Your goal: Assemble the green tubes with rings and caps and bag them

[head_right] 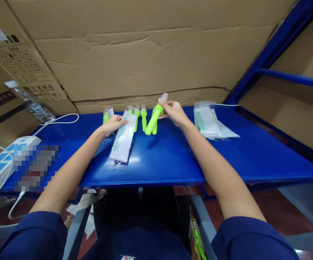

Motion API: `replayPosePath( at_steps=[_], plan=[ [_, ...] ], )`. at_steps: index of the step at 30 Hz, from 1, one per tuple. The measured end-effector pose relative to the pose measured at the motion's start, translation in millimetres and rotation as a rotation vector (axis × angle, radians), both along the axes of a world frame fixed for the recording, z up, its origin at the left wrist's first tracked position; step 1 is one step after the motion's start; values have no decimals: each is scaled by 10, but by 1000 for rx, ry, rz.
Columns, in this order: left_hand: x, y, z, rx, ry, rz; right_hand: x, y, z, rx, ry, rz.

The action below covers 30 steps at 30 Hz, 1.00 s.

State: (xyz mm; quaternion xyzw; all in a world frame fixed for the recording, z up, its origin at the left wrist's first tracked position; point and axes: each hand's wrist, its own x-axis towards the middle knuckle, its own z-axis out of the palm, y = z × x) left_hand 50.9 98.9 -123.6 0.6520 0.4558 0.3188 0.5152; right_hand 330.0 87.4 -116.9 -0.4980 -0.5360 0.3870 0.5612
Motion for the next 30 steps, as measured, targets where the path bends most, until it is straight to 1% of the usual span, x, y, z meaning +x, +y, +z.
replayPosePath(
  at_steps=[3,5,8,11,14,16,18,23,27,30],
  plan=[
    [36,-51,28,-54,-11,-20,-127,-43,52,95,112,64],
    [47,-79,43,-67,0,-42,-186,-47,46,143,140,63],
    [46,-109,61,-60,31,-79,-184,0,-1,202,154,13],
    [47,-139,80,-67,35,-121,-94,81,-51,271,162,-61],
    [62,-168,102,-90,35,-122,-6,137,-81,313,169,-106],
    [73,-180,111,-86,45,-98,18,145,-90,293,169,-95],
    [79,-181,108,-81,54,-108,10,130,-90,237,162,-58],
    [64,-161,67,-74,66,-229,-81,65,-75,71,146,56],
    [53,-173,66,-78,66,-297,-150,31,-65,-16,245,147],
    [55,-198,87,-110,76,-329,-176,14,-64,-68,267,201]
  ],
)
